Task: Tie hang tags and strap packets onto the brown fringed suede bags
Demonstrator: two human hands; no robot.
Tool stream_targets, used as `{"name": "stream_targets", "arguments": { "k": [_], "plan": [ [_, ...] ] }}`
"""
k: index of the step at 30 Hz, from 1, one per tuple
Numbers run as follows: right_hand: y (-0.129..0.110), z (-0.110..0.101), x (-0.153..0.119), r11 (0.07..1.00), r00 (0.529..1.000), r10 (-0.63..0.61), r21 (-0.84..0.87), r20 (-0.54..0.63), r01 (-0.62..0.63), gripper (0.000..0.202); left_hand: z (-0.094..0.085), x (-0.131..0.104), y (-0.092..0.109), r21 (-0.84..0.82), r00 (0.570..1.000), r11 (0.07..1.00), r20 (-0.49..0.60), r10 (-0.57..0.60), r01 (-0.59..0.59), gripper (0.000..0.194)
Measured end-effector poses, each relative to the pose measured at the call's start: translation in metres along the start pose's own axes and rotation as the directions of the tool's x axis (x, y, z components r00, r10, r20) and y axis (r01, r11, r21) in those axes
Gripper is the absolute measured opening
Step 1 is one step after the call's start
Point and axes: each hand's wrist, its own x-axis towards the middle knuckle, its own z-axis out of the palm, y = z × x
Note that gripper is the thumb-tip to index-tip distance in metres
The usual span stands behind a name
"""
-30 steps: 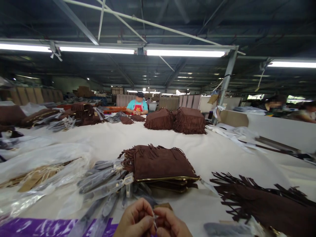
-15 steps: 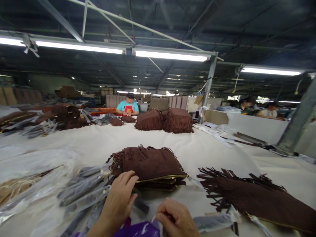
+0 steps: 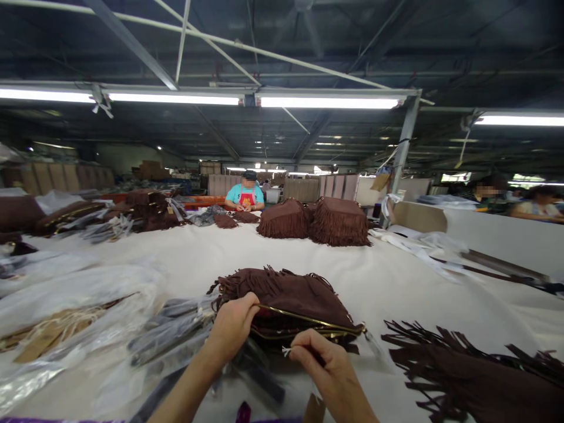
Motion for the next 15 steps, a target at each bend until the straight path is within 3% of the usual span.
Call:
{"name": "stream_targets", "arguments": {
  "k": [3,5,8,10,12,15],
  "plan": [
    [-0.009,0.012,0.012,0.998,0.999,-0.044,0.035,0.027,0.043,0.028,-0.007,-0.008,-0.005,-0.191,0.999,0.981,0.012,0.044,-0.041,0.018],
    [-0.012,0.018,0.017,0.996,0.995,-0.059,0.07,0.077,0.054,0.028,-0.016,-0.017,-0.013,-0.257,1.0,0.966,-0.024,0.01,-0.016,0.022],
    [-0.013,0.023,0.022,0.992,0.99,-0.063,0.117,0.128,0.048,0.029,-0.028,-0.031,-0.029,-0.155,0.99,0.982,-0.074,-0.123,0.111,0.022],
    [-0.013,0.026,0.026,0.991,0.988,-0.071,0.126,0.136,0.053,0.029,-0.029,-0.04,-0.037,-0.049,0.989,0.989,-0.023,-0.144,0.143,0.016],
    [-0.015,0.03,0.031,0.992,0.984,-0.088,0.099,0.155,0.073,0.028,-0.023,-0.046,-0.04,0.027,0.993,0.994,0.042,-0.11,0.109,0.016],
    [-0.02,0.038,0.04,0.993,0.977,-0.116,0.027,0.177,0.113,0.026,-0.008,-0.05,-0.04,0.087,0.994,0.992,0.054,-0.096,0.091,0.022]
  ]
}}
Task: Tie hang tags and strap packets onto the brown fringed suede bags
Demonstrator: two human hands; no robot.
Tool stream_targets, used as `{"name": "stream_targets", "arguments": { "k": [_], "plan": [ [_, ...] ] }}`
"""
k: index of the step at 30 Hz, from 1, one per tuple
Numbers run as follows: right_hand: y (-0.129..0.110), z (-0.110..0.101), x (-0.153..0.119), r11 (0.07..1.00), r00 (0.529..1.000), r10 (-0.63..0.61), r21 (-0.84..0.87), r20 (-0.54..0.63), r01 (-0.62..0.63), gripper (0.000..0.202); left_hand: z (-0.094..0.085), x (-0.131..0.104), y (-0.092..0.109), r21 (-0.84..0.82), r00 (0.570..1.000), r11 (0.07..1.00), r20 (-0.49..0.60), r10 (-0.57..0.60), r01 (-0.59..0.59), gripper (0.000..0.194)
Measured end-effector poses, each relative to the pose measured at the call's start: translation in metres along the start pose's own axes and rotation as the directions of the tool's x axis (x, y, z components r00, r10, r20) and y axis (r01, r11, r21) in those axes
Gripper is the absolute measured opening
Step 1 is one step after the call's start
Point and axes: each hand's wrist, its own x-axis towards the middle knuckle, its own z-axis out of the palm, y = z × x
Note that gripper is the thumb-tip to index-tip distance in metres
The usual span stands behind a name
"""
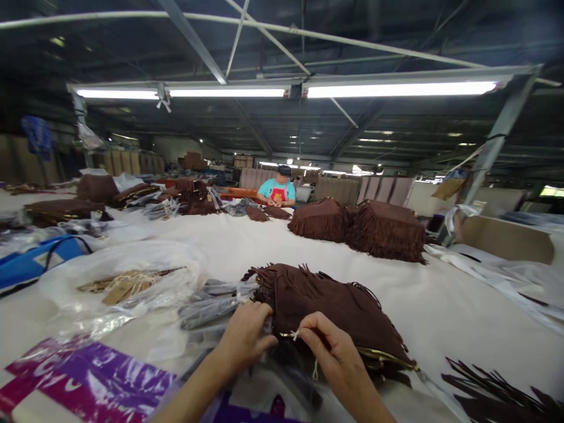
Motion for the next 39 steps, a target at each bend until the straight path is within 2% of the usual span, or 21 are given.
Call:
{"name": "stream_targets", "arguments": {
  "k": [4,8,13,16,19,24,27,29,33,36,39],
  "plan": [
    [-0.004,0.01,0.014,0.996,0.999,-0.051,-0.076,0.01,0.051,0.022,0.012,0.0,-0.006,-0.106,1.0,0.994,-0.018,0.004,-0.006,0.011],
    [0.0,0.02,0.026,0.99,0.998,-0.038,-0.134,0.057,0.045,0.019,0.011,-0.004,-0.015,-0.208,0.995,0.978,-0.096,-0.042,0.021,0.012],
    [0.006,0.028,0.037,0.987,0.992,0.021,-0.159,0.127,0.0,0.013,0.009,-0.009,-0.016,-0.317,0.983,0.947,-0.154,-0.095,0.042,0.012],
    [0.008,0.028,0.042,0.986,0.984,0.051,-0.163,0.173,-0.022,0.01,0.011,-0.01,-0.016,-0.368,0.99,0.93,-0.136,-0.046,-0.007,0.027],
    [0.01,0.027,0.045,0.977,0.98,0.06,-0.211,0.192,-0.019,0.015,0.012,-0.01,-0.015,-0.321,0.996,0.947,-0.084,-0.022,-0.006,0.034],
    [0.017,0.028,0.045,0.968,0.976,0.075,-0.249,0.204,-0.023,0.02,0.013,-0.012,-0.011,-0.162,0.994,0.985,-0.081,-0.07,0.057,0.008],
    [0.018,0.03,0.044,0.957,0.974,0.055,-0.289,0.219,0.011,0.019,0.016,-0.013,-0.012,-0.056,0.996,0.997,-0.059,-0.061,0.058,0.007],
    [0.015,0.029,0.045,0.955,0.97,0.05,-0.296,0.239,0.024,0.019,0.017,-0.012,-0.013,-0.051,0.996,0.997,-0.071,-0.059,0.055,0.008],
    [0.009,0.027,0.05,0.971,0.96,0.064,-0.239,0.273,0.003,0.02,0.016,-0.012,-0.016,-0.188,0.992,0.98,-0.094,-0.081,0.062,0.013],
    [0.007,0.028,0.055,0.98,0.963,0.076,-0.198,0.258,-0.025,0.018,0.01,-0.011,-0.017,-0.366,0.988,0.927,-0.09,-0.126,0.085,0.017],
    [0.009,0.033,0.056,0.973,0.971,0.057,-0.231,0.234,-0.002,0.017,0.006,-0.01,-0.017,-0.491,0.987,0.866,-0.067,-0.147,0.096,0.017]
  ]
}}
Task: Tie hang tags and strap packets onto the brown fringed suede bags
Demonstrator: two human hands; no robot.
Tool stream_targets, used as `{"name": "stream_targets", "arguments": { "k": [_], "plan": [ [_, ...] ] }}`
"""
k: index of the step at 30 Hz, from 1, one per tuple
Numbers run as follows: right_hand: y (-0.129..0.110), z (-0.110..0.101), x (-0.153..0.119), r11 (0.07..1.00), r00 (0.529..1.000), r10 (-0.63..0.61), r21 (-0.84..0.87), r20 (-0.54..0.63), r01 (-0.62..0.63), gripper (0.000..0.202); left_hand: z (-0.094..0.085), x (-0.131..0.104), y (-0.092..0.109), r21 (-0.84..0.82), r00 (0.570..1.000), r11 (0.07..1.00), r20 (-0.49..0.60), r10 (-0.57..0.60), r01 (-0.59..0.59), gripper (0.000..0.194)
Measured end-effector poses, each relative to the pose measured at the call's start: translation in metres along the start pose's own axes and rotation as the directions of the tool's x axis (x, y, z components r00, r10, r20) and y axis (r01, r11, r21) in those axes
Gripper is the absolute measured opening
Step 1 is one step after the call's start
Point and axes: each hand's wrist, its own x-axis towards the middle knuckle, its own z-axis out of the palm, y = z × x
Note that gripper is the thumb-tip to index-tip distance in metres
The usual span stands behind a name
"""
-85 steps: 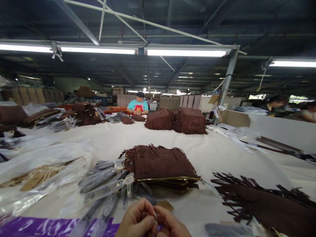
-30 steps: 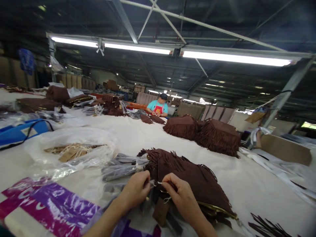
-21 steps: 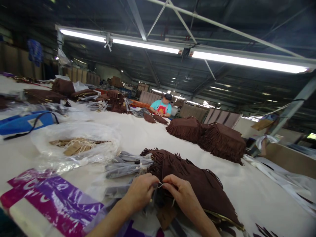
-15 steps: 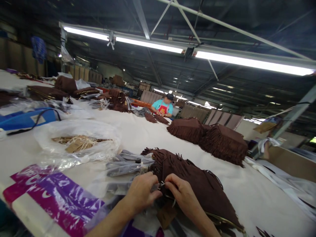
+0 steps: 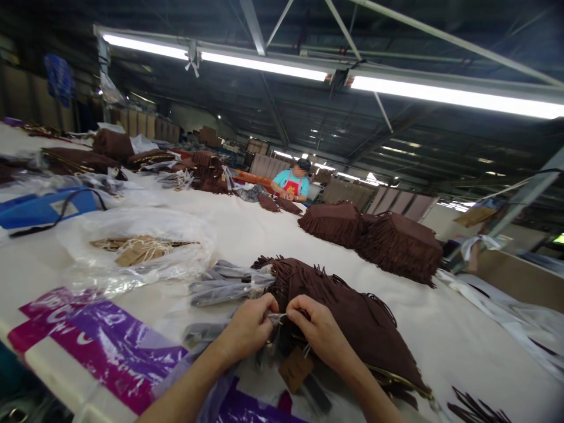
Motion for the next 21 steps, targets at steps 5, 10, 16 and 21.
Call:
{"name": "stream_targets", "arguments": {
  "k": [5,10,16,21],
  "plan": [
    [0.003,0.005,0.0,0.991,1.0,-0.018,-0.133,0.013,0.02,0.017,0.0,0.001,-0.001,-0.069,0.999,0.997,0.015,-0.046,0.047,0.012],
    [0.004,0.003,0.003,0.975,0.999,-0.036,-0.219,0.022,0.04,0.017,-0.002,0.001,0.0,-0.083,0.997,0.994,-0.016,-0.073,0.072,0.013],
    [-0.002,-0.003,0.011,0.953,0.997,-0.065,-0.295,0.031,0.072,0.017,-0.007,0.002,0.005,-0.139,0.995,0.99,-0.086,-0.051,0.039,0.007],
    [-0.014,-0.013,0.019,0.92,0.988,-0.099,-0.367,0.123,0.138,0.018,-0.008,0.002,0.004,-0.154,0.989,0.988,-0.143,-0.047,0.025,0.007]
  ]
}}
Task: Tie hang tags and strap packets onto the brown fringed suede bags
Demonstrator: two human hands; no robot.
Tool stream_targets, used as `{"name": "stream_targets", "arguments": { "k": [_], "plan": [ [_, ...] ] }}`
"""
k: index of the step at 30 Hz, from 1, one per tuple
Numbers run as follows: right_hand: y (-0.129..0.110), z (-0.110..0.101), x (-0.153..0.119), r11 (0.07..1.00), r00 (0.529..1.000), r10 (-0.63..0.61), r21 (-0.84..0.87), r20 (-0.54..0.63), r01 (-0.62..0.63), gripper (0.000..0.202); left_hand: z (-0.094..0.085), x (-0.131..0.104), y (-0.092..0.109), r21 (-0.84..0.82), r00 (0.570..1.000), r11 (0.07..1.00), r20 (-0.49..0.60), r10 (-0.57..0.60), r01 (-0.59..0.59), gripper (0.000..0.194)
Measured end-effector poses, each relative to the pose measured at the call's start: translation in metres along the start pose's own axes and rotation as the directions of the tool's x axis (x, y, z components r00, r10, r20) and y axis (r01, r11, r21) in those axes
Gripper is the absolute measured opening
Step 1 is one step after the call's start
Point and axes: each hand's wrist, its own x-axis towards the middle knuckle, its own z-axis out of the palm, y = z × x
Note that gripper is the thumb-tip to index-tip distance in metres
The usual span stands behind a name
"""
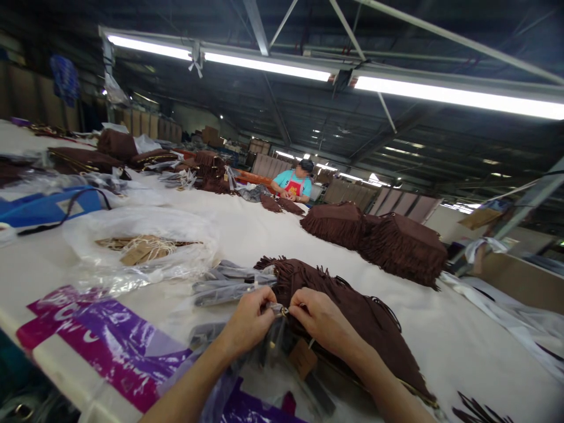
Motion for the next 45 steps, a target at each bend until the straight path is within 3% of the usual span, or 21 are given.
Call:
{"name": "stream_targets", "arguments": {
  "k": [10,19,30,40,45],
  "plan": [
    [-0.005,-0.02,0.013,0.993,0.99,-0.098,-0.052,0.104,0.104,0.018,-0.004,-0.001,0.004,0.035,0.999,0.999,-0.041,0.014,-0.012,0.01],
    [-0.003,-0.016,0.019,0.979,0.982,-0.16,0.142,0.1,0.145,0.019,-0.003,0.0,0.002,-0.088,0.999,0.996,-0.028,-0.032,0.03,0.009],
    [0.0,-0.015,0.017,0.992,0.984,-0.109,-0.055,0.138,0.118,0.02,-0.001,0.003,-0.006,-0.172,0.999,0.984,-0.015,-0.052,0.049,0.006],
    [-0.018,-0.02,0.024,0.954,0.97,-0.11,-0.252,0.217,0.164,0.016,-0.002,0.003,-0.009,-0.189,0.998,0.98,0.0,-0.065,0.064,0.005],
    [-0.02,-0.018,0.025,0.969,0.97,-0.124,-0.186,0.21,0.164,0.018,-0.002,0.004,-0.008,-0.227,0.997,0.972,-0.008,-0.07,0.067,0.005]
  ]
}}
